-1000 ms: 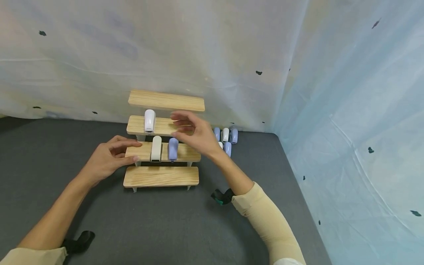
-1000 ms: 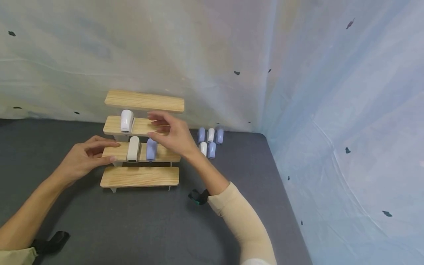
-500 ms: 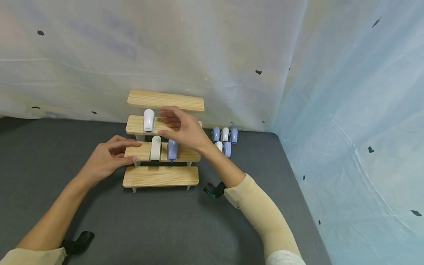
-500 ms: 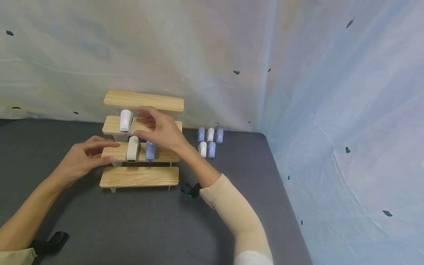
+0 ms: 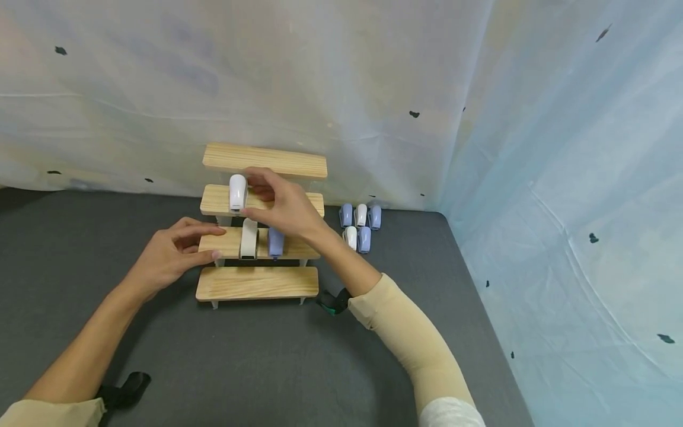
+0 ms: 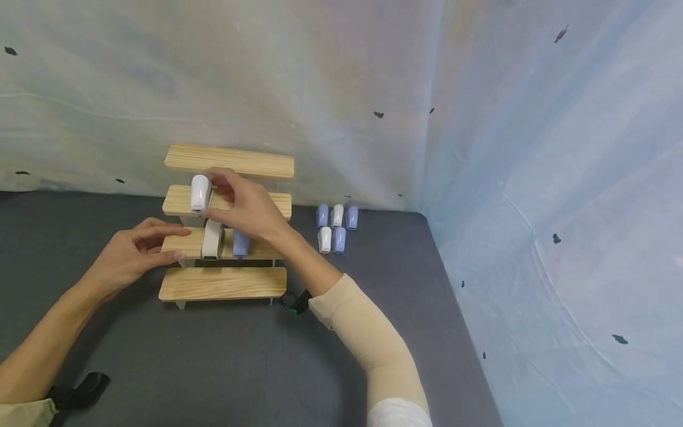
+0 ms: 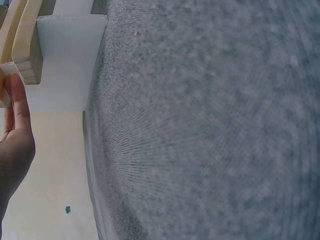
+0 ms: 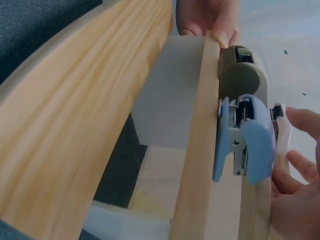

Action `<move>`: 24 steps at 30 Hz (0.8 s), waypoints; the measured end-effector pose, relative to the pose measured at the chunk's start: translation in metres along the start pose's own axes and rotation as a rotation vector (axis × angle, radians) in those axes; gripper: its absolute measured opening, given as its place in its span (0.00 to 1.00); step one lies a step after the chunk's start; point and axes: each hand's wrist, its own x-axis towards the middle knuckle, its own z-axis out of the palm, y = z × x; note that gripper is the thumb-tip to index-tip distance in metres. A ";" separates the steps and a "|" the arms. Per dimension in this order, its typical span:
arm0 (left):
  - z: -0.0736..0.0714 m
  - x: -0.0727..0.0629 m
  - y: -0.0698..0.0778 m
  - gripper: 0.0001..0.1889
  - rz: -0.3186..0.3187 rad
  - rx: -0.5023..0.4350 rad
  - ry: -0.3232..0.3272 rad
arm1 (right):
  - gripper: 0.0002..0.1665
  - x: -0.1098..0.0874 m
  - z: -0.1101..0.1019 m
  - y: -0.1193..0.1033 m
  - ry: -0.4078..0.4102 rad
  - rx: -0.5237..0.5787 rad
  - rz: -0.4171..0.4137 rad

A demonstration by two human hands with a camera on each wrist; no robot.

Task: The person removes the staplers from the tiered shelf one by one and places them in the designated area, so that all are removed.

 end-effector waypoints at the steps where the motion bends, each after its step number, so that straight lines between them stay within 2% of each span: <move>1: 0.000 0.000 0.000 0.21 0.001 0.000 0.000 | 0.41 0.001 0.001 0.000 0.001 -0.005 0.001; 15: -0.002 -0.001 0.000 0.20 -0.012 0.009 0.003 | 0.41 0.006 0.008 -0.007 0.010 -0.124 -0.008; 24: -0.003 0.000 -0.002 0.20 -0.010 0.004 -0.002 | 0.41 0.006 0.010 -0.006 0.027 -0.130 0.024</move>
